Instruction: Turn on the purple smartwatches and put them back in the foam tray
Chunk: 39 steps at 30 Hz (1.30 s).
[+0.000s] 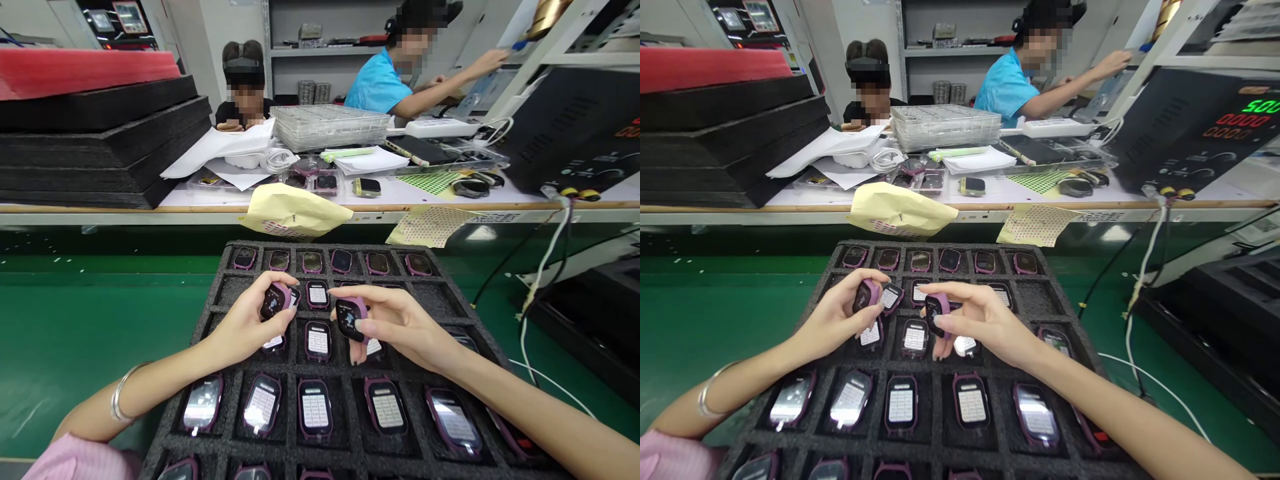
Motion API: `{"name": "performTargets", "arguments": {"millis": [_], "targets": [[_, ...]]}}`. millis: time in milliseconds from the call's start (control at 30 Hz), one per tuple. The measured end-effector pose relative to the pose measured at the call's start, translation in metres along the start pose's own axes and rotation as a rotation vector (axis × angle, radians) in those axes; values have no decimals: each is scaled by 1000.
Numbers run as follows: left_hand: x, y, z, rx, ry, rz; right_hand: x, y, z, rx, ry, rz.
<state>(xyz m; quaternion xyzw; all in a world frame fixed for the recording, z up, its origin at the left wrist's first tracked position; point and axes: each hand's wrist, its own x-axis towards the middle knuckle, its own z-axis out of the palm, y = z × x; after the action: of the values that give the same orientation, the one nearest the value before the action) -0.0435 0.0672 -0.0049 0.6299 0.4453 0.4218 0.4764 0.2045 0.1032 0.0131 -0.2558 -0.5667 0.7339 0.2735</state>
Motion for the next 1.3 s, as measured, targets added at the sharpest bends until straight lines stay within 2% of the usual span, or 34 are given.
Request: {"name": "performTargets", "arguments": {"millis": [200, 367, 1000, 1200, 1300], "targets": [[8, 0, 6, -389, -159, -183, 7, 4, 5, 67, 15, 100], [7, 1, 9, -486, -216, -224, 6, 8, 6, 16, 83, 65], [4, 1, 10, -433, -210, -212, 4, 9, 9, 20, 88, 52], [3, -1, 8, -192, -133, -117, 3, 8, 10, 3, 19, 9], [0, -1, 7, -72, -157, -96, 3, 9, 7, -14, -13, 13]]}}
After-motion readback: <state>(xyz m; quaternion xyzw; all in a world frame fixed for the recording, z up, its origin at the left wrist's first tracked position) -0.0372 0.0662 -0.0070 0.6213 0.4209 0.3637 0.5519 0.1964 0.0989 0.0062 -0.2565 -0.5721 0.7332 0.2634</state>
